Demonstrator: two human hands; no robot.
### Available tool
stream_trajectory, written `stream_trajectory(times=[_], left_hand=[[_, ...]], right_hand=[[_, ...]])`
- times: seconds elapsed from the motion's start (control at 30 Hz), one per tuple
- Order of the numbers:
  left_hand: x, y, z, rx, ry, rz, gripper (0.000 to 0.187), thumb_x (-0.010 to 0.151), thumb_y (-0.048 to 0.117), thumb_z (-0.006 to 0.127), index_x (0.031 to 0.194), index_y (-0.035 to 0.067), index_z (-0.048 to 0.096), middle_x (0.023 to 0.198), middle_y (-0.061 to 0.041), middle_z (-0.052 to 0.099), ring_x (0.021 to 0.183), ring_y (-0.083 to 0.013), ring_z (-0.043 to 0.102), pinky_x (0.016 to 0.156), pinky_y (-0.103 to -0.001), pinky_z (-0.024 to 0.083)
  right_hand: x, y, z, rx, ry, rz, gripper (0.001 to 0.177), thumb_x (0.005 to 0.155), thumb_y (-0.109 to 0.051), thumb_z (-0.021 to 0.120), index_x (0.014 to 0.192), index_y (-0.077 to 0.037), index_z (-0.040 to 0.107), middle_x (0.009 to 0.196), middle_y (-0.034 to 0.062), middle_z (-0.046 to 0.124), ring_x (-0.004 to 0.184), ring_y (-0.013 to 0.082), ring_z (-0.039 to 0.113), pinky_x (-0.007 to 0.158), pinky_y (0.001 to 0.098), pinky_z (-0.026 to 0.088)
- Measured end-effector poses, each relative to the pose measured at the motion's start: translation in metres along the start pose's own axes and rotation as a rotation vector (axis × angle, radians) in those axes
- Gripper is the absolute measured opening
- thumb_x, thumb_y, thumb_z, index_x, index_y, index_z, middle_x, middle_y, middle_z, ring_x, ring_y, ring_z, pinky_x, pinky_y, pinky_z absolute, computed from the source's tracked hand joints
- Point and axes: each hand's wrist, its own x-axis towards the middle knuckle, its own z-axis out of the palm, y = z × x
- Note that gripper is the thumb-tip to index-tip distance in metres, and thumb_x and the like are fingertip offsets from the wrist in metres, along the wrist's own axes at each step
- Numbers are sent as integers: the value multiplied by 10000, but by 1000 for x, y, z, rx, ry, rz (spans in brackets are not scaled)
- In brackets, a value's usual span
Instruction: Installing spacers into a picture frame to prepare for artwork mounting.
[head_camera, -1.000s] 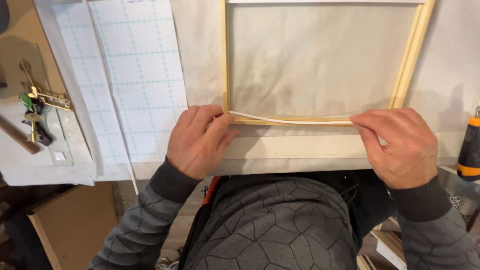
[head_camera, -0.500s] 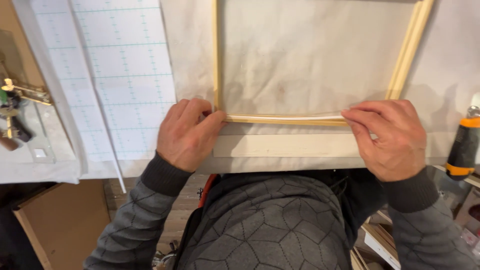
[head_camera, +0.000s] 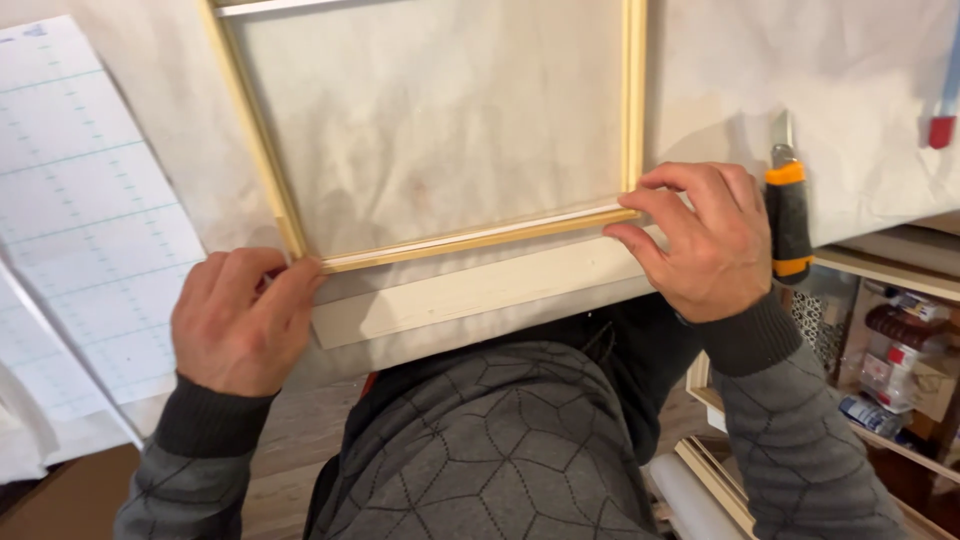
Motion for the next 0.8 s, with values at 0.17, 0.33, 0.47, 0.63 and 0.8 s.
stream_trajectory(times=[0.17,0.33,0.47,0.63,0.8], left_hand=[[-1,-1,1,38,-7,-7,159,875,117,868,1008,107,782,940,-17,606,835,-215,571,744,-366,466],[-2,-1,0,67,-12,-1,150,907,137,874,1013,109,772,952,-13,606,857,-214,588,762,-364,474],[-1,0,0,59,-17,-11,152,905,135,875,1010,113,767,955,-16,607,862,-225,595,763,-370,475],[-4,0,1,53,-10,-12,165,914,128,872,1035,109,761,986,-18,611,847,-218,607,737,-346,482],[-2,1,0,48,-18,-17,169,890,101,874,1015,105,762,951,-26,608,873,-236,606,759,-373,484]], right_hand=[[-8,6,7,3,42,1,234,853,-181,899,1036,-113,771,1126,24,659,1046,252,591,903,386,498],[-9,9,7,93,45,24,267,853,-141,886,1093,-91,779,1113,43,664,1023,262,602,879,379,511],[-10,14,7,196,41,55,222,889,-119,864,1077,-68,757,1113,53,677,1017,274,623,885,383,520],[-9,10,8,231,19,62,131,905,-58,824,1021,-68,763,1070,60,682,967,277,630,858,390,517],[-8,7,8,392,4,167,111,929,-47,772,1036,-47,742,1084,96,661,1017,269,662,868,365,546]])
